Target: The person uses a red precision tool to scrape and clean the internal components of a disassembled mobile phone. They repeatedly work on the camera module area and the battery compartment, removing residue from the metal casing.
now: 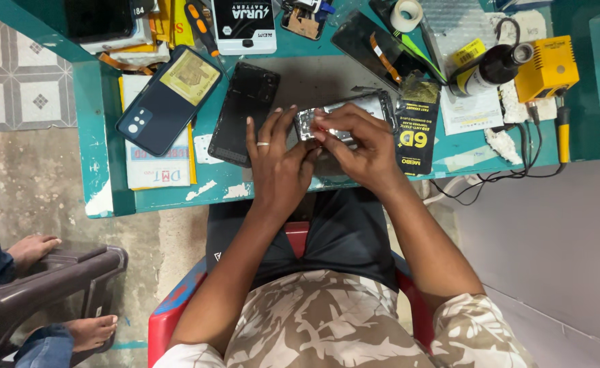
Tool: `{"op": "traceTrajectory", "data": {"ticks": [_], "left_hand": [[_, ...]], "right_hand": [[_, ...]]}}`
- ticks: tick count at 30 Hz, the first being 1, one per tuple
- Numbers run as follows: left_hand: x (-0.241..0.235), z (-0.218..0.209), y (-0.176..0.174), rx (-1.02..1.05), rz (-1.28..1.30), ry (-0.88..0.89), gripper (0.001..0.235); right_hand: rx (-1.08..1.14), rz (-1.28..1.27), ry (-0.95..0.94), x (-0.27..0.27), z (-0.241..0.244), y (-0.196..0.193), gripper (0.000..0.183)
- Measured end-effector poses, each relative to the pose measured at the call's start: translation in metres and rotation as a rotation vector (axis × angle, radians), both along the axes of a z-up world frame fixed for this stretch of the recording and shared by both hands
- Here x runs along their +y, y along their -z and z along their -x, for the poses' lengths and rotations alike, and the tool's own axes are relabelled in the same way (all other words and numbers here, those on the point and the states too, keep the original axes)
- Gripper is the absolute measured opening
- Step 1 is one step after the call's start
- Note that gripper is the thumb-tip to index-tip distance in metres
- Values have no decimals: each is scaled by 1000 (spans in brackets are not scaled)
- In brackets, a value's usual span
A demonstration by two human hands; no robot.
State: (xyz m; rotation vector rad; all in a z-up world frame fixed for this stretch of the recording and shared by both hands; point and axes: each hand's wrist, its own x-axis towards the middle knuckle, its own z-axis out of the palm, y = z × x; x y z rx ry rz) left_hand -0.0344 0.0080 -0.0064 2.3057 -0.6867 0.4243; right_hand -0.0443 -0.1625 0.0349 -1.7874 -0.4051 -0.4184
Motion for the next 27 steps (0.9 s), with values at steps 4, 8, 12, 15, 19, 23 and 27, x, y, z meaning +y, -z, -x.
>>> {"op": "traceTrajectory", "data": {"ticks": [4, 8, 12, 15, 19, 23, 27], "left_hand": [[-2, -3, -1, 31, -116, 0, 12], [-2, -4, 1, -12, -146, 10, 16], [-4, -4, 2, 44, -171, 10, 15], [-2, -4, 3, -28, -160, 19, 24], [-4, -3, 5, 22, -106, 11, 21], [-3, -2, 8, 39, -137, -1, 21], [-6, -1, 13, 73, -127, 18, 11]], "right_hand": [[-137, 155, 36, 1, 0, -4, 23], [-86, 112, 73, 2, -1, -4, 25], [-15, 49, 16, 3, 0, -1, 26], [-203, 140, 20, 2, 1, 3, 32], [-68, 42, -6, 2, 2, 9, 31], [-93, 105, -32, 1, 4, 14, 30], [-145, 21, 55, 3, 4, 16, 28]]}}
